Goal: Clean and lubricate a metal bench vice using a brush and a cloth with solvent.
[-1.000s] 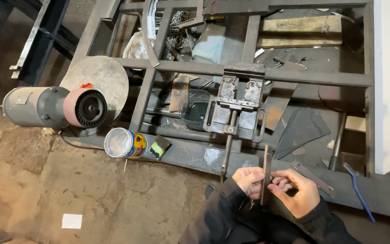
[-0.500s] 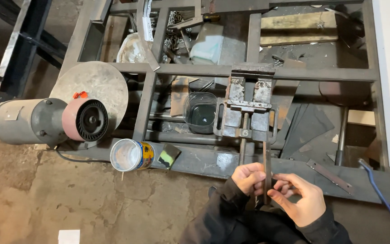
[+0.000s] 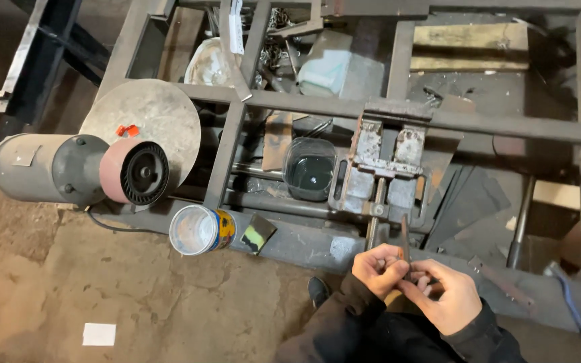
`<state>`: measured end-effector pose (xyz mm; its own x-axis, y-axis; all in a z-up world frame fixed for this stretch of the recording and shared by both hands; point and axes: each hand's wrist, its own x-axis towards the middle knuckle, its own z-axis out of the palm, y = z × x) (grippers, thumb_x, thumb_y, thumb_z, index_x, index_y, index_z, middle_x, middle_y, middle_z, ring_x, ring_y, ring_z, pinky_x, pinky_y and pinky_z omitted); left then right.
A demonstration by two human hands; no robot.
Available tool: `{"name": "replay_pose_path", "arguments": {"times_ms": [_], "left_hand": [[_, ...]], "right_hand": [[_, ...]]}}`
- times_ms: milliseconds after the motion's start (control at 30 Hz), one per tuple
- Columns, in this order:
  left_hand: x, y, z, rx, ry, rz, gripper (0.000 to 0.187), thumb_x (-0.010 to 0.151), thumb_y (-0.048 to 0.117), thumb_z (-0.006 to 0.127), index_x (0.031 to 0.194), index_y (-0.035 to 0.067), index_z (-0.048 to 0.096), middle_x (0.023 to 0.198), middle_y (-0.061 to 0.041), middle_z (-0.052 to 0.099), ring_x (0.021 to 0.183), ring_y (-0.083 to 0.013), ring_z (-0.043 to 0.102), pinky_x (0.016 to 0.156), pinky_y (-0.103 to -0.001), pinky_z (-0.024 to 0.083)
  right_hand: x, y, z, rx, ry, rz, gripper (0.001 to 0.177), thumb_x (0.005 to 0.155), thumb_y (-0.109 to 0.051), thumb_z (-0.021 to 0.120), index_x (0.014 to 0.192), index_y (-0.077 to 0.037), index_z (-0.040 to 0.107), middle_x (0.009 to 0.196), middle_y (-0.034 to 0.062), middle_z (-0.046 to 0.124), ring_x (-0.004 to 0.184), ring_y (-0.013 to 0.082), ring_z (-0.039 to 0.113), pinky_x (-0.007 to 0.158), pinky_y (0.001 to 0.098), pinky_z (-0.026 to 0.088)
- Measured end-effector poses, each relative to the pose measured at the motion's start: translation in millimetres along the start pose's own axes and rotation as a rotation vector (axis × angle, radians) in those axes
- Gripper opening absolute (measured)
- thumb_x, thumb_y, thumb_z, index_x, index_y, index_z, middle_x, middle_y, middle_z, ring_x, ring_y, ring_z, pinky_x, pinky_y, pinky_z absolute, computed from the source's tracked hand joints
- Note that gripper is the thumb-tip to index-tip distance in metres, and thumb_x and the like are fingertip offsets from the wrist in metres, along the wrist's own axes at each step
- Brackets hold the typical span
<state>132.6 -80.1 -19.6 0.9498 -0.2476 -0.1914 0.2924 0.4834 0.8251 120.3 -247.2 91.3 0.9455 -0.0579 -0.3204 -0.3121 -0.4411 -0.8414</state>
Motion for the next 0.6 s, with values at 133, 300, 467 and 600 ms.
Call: {"name": "replay_pose_path", "arguments": {"times_ms": [133,300,467,600], "left_hand": [[4.7,30.4,26.9,0.112,0.105,0.029,0.025,0.096,0.010,0.085,0.118,0.002,0.077,0.076,0.006,0.059,0.068,-0.0025,0.049,0.065,-0.017,0.043],[-9.6,89.9,44.3,0.802,0.424,0.320,0.019,0.095,0.006,0.079,0.113,0.004,0.075,0.093,-0.004,0.063,0.068,-0.0151,0.060,0.059,-0.027,0.051],[-39.3,0.7,-1.8,1.119,0.586,0.105,0.039,0.091,0.029,0.081,0.121,0.006,0.075,0.116,-0.013,0.065,0.100,-0.0341,0.066,0.088,-0.040,0.057],[-50.1,-47.0,-19.3,1.136,0.565,0.008,0.026,0.094,0.028,0.079,0.107,0.007,0.071,0.106,-0.012,0.062,0.097,-0.0343,0.063,0.085,-0.041,0.057]], "right_hand": [[38.0,32.1,-27.5,-0.048,-0.122,-0.084,0.025,0.082,-0.012,0.089,0.107,-0.006,0.091,0.065,-0.0002,0.072,0.053,0.0128,0.057,0.051,0.0264,0.049],[99.4,77.6,-70.6,0.279,-0.301,0.164,0.026,0.105,0.000,0.062,0.118,0.015,0.079,0.107,0.0263,0.093,0.085,0.0326,0.083,0.080,0.0429,0.068],[160.2,91.3,-108.5,0.153,-0.190,-0.005,0.029,0.109,0.004,0.056,0.130,0.008,0.076,0.126,0.0196,0.083,0.109,0.0287,0.077,0.102,0.0388,0.059],[189.5,103.9,-113.6,0.320,-0.151,0.040,0.034,0.117,0.001,0.051,0.144,0.014,0.065,0.146,0.0236,0.071,0.112,0.0314,0.067,0.101,0.0418,0.055]]}}
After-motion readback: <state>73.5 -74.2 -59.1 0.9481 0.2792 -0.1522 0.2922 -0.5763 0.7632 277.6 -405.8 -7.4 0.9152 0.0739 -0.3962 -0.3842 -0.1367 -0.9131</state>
